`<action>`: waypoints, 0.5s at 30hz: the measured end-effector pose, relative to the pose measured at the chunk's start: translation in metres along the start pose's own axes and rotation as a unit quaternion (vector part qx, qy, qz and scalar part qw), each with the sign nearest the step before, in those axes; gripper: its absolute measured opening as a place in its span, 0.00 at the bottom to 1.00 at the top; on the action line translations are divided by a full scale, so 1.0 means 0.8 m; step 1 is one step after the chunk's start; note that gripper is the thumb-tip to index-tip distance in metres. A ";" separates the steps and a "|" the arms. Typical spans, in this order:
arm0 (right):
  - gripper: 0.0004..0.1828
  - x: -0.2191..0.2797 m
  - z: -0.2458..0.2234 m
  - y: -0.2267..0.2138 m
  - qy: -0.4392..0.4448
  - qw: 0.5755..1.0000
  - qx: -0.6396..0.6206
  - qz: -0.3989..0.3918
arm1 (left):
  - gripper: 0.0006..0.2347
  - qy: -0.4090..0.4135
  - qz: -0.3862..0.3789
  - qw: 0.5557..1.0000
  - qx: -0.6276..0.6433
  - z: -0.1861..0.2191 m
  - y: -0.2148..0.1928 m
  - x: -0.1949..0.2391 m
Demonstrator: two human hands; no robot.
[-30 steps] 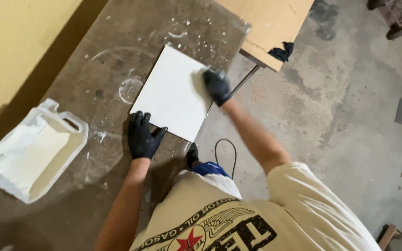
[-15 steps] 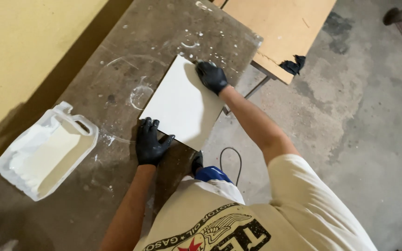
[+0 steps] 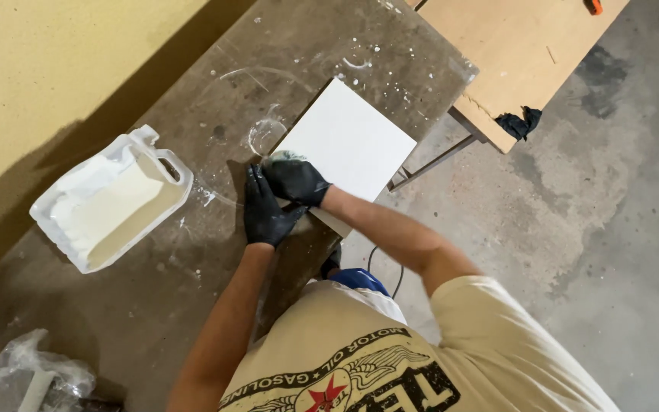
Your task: Wiping a small board with a rag and then painting it with a small roller
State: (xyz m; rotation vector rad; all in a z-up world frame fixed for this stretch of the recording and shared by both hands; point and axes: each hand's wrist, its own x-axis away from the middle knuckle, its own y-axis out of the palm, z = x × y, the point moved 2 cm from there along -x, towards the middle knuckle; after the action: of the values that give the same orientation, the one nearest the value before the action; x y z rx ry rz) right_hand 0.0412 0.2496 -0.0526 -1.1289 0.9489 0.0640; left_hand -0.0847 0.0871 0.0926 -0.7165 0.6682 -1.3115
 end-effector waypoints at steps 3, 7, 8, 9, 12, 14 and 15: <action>0.15 0.027 0.057 0.004 -0.002 1.000 -0.008 0.023 | 0.61 0.014 0.034 0.999 0.020 -0.005 0.003 -0.002; 0.14 0.062 0.093 0.077 -0.025 0.983 -0.159 0.085 | 0.60 0.021 0.037 0.999 0.013 -0.014 0.011 0.001; 0.15 0.070 0.092 0.112 -0.033 0.950 -0.283 0.125 | 0.61 0.023 0.035 0.999 0.005 -0.018 0.017 -0.001; 0.15 0.058 0.053 0.054 -0.032 0.950 -0.283 0.126 | 0.61 0.022 0.035 0.999 0.005 -0.011 0.010 0.001; 0.20 -0.017 -0.033 -0.041 -0.087 0.992 -0.057 -0.074 | 0.61 -0.008 0.012 1.000 0.003 -0.003 -0.001 -0.001; 0.25 -0.001 -0.030 -0.077 -0.130 0.968 -0.207 0.051 | 0.60 0.033 0.032 0.999 -0.017 -0.014 0.009 -0.001; 0.25 0.017 -0.009 -0.085 -0.128 0.969 -0.208 0.048 | 0.60 0.032 0.028 0.999 -0.016 -0.008 0.002 0.001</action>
State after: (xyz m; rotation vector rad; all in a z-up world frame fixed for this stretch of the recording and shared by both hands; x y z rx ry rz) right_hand 0.0784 0.2064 -0.0121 -1.4183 0.7736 0.4956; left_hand -0.0884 0.0860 0.0871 -0.6785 0.7568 -1.2787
